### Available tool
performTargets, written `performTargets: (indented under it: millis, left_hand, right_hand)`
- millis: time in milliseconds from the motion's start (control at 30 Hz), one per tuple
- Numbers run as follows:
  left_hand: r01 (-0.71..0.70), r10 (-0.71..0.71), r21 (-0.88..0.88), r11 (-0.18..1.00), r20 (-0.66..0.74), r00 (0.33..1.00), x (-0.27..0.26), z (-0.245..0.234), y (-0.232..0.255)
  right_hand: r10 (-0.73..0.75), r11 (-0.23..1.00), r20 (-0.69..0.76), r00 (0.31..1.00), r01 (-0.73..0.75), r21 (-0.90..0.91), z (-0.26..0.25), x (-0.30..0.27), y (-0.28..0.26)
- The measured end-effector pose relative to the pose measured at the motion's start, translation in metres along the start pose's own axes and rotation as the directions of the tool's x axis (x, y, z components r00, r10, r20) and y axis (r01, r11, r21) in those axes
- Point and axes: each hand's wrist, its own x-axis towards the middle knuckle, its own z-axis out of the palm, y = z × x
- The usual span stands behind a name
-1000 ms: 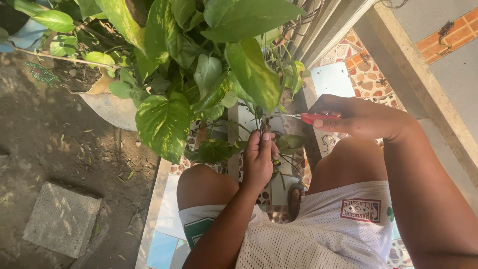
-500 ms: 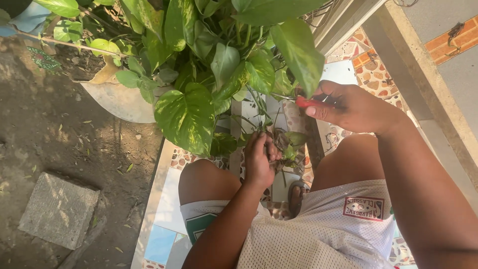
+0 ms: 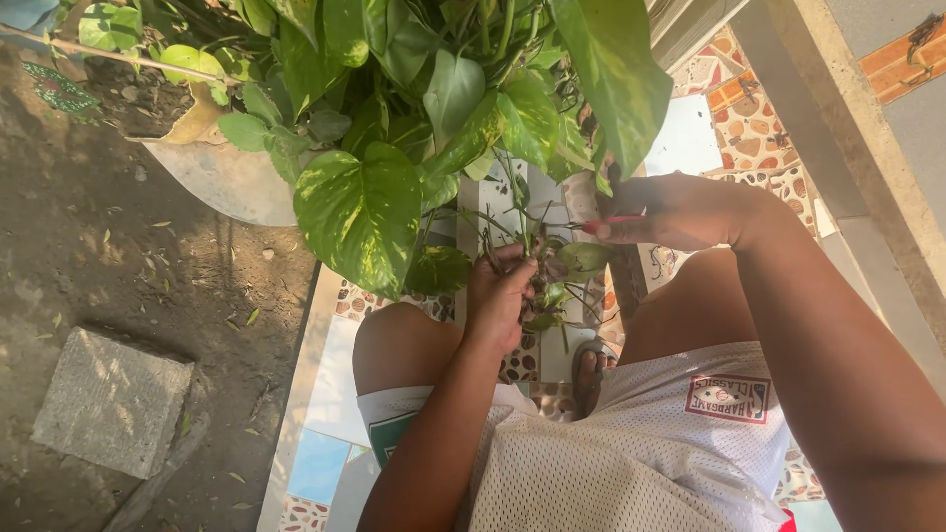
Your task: Trimming and pruning leaves and stems from several potted plants using garden shears.
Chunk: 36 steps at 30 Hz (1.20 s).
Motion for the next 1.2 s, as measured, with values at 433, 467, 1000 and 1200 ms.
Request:
performTargets:
  millis: [433, 467, 1000, 1200]
  left_hand:
    - [-0.005, 0.006, 0.028, 1.000, -0.048, 0.999, -0.010, 0.000, -0.004]
    - [-0.030, 0.030, -0.007, 1.000, -0.033, 0.999, -0.009, -0.001, -0.006]
    - [-0.114, 0.115, 0.009, 0.993, -0.007, 0.993, -0.008, -0.002, 0.000]
    - [-0.006, 0.035, -0.171, 0.985, 0.162, 0.986, -0.007, -0.013, -0.009]
  right_hand:
    - [-0.176, 0.978, -0.029, 0.984, 0.171, -0.115, 0.001, -0.010, -0.022]
    - [-0.127, 0.981, -0.017, 0.992, 0.123, -0.148, -0.001, -0.011, -0.024]
    - [0.013, 0.996, 0.069, 0.998, -0.006, -0.091, -0.011, -0.006, -0.026]
    - [0.065, 0.997, -0.217, 0.974, -0.056, 0.048, -0.012, -0.017, -0.017]
